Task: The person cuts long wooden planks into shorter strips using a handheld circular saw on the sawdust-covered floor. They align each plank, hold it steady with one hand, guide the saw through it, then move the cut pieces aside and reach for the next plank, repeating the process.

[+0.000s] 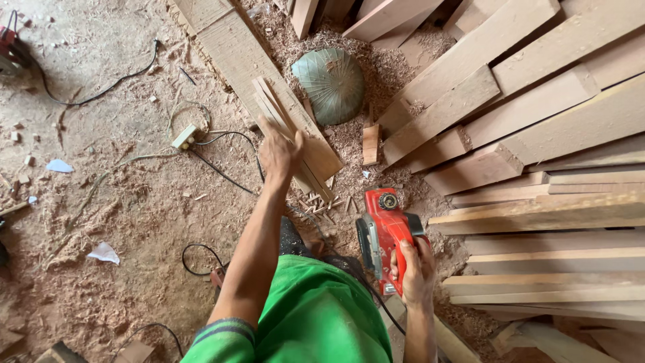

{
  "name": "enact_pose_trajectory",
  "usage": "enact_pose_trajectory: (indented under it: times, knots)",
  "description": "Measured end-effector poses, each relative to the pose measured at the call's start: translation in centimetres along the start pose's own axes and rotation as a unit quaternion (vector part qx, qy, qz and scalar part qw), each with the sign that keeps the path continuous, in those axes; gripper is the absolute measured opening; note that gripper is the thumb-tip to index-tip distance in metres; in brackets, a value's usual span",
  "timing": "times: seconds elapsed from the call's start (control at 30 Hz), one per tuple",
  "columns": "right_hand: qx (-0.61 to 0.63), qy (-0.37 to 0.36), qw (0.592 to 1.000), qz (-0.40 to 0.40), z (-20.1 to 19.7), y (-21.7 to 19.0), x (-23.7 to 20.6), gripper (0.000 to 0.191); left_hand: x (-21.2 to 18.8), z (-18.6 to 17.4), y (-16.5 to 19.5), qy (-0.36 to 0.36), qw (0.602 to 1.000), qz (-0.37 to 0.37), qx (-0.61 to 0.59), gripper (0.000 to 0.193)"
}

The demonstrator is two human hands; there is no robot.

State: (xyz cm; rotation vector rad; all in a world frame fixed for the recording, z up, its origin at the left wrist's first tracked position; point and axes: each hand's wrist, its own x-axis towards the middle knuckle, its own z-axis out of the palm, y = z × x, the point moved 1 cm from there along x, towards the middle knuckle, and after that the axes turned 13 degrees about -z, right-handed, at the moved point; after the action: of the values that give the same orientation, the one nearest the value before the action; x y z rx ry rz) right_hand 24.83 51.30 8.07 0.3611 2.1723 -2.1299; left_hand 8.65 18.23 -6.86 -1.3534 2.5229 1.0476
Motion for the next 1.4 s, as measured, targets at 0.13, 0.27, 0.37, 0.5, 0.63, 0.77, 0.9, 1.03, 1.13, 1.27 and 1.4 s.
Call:
enact_pose_trajectory:
  times: [0.13,0.27,0.37,0.5,0.63,0.77,0.9,1.03,1.13,1.27,1.4]
  knots:
    - [0.018,-0.011,1.000,0.020,0.6,-0.6,-0.2,0.024,3.3,0.7,0.4,-0.029,0.999,-0.003,0.045,0.103]
    - [0.016,-0.041,0.999,-0.021,1.2,-0.9,-0.2,0.023,4.9,0.6,0.8,-0.043,0.998,-0.033,-0.012,0.104]
    - [0.023,-0.059,0.997,-0.033,1.4,-1.0,-0.3,0.023,4.3,0.1,0.9,-0.024,0.999,-0.024,-0.009,0.096]
    - [-0.003,-0.081,0.996,-0.047,1.7,-0.9,-0.5,0.027,2.9,-0.3,0.7,-0.029,1.000,0.001,-0.002,0.089]
    - [-0.024,-0.087,0.996,-0.014,2.3,-0.6,-0.8,0.032,3.6,-0.8,0.7,0.025,0.998,0.011,0.050,0.101]
    - [-0.154,-0.136,0.977,-0.052,2.7,-0.3,-1.0,0.039,6.8,-1.3,1.0,0.038,0.996,0.006,0.081,0.094]
    - [-0.126,-0.174,0.974,-0.068,4.1,0.5,-0.7,0.040,8.1,-0.5,0.4,-0.080,0.991,0.002,-0.105,0.047]
    - [-0.139,-0.184,0.971,-0.063,5.8,0.8,-0.5,0.037,8.7,0.1,0.0,-0.039,0.999,0.030,-0.011,0.045]
    - [-0.127,-0.192,0.972,-0.042,6.6,0.5,0.0,0.035,9.0,0.0,0.0,-0.022,0.998,0.057,0.000,0.052]
    - [-0.166,-0.184,0.969,-0.013,6.3,-0.1,0.0,0.034,8.9,-0.3,-0.1,-0.034,0.998,0.043,-0.010,0.052]
    - [-0.127,-0.199,0.971,-0.028,6.1,-0.6,-0.5,0.033,8.5,0.0,-0.4,-0.044,0.998,0.033,0.023,0.059]
